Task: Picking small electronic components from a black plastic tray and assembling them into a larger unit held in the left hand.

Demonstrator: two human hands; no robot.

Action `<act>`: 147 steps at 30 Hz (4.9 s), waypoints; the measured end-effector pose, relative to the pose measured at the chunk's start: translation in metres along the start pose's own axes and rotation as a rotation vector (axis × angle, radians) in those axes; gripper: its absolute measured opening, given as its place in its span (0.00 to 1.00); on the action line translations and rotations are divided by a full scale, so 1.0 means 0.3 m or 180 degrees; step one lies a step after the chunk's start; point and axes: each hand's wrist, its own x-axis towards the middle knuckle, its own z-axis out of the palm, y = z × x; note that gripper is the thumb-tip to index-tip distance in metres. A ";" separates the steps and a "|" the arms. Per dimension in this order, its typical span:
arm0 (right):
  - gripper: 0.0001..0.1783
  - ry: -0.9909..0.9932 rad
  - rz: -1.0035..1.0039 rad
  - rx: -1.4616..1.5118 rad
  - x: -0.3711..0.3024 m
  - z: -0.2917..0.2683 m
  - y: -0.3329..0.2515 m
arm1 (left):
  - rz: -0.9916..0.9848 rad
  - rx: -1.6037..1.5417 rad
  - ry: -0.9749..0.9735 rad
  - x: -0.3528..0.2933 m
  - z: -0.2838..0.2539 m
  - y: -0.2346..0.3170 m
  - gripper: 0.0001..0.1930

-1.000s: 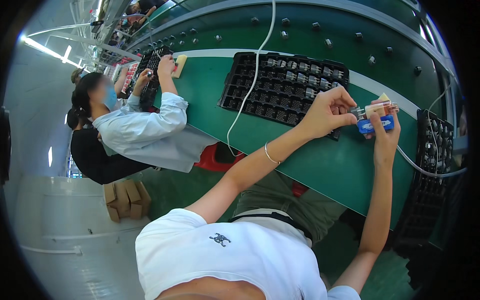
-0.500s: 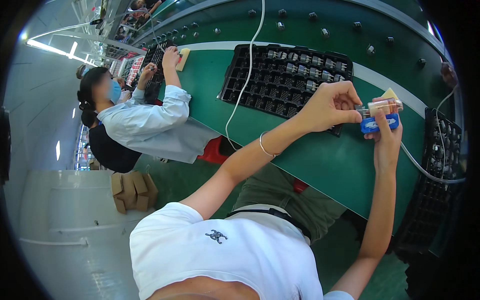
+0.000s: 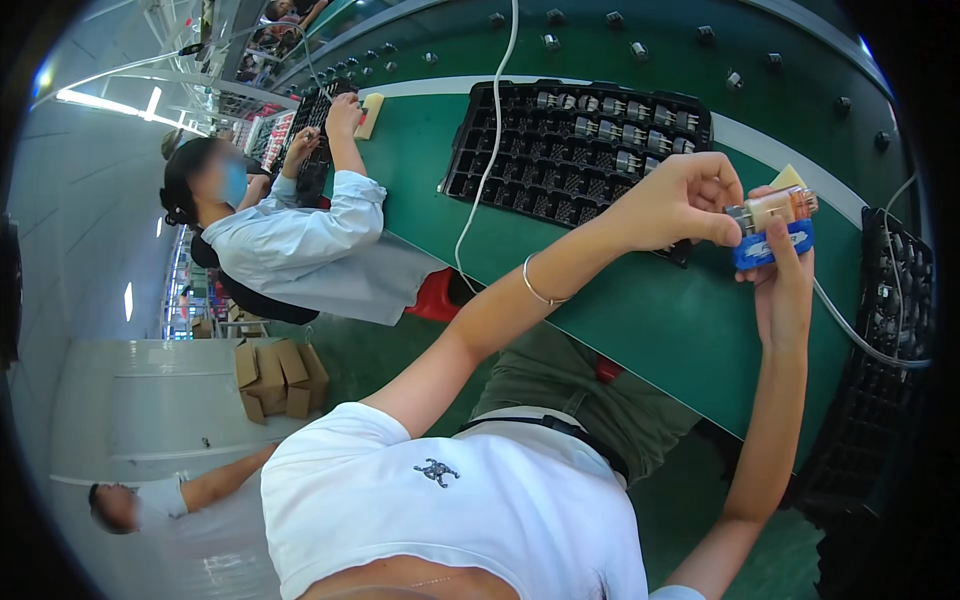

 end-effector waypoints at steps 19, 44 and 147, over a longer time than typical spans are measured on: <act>0.26 0.1027 -0.1014 -0.4103 0.012 -0.050 -0.091 | -0.0391 0.4966 0.2155 -0.042 -0.420 0.009 0.18; 0.22 0.0855 -0.1283 -0.3673 0.061 -0.104 0.002 | 0.0444 0.0399 0.1672 -0.044 -0.332 0.005 0.05; 0.28 0.0723 -0.1195 -0.3585 0.112 -0.136 -0.050 | -0.0166 -0.1034 0.0119 0.042 -0.109 -0.099 0.08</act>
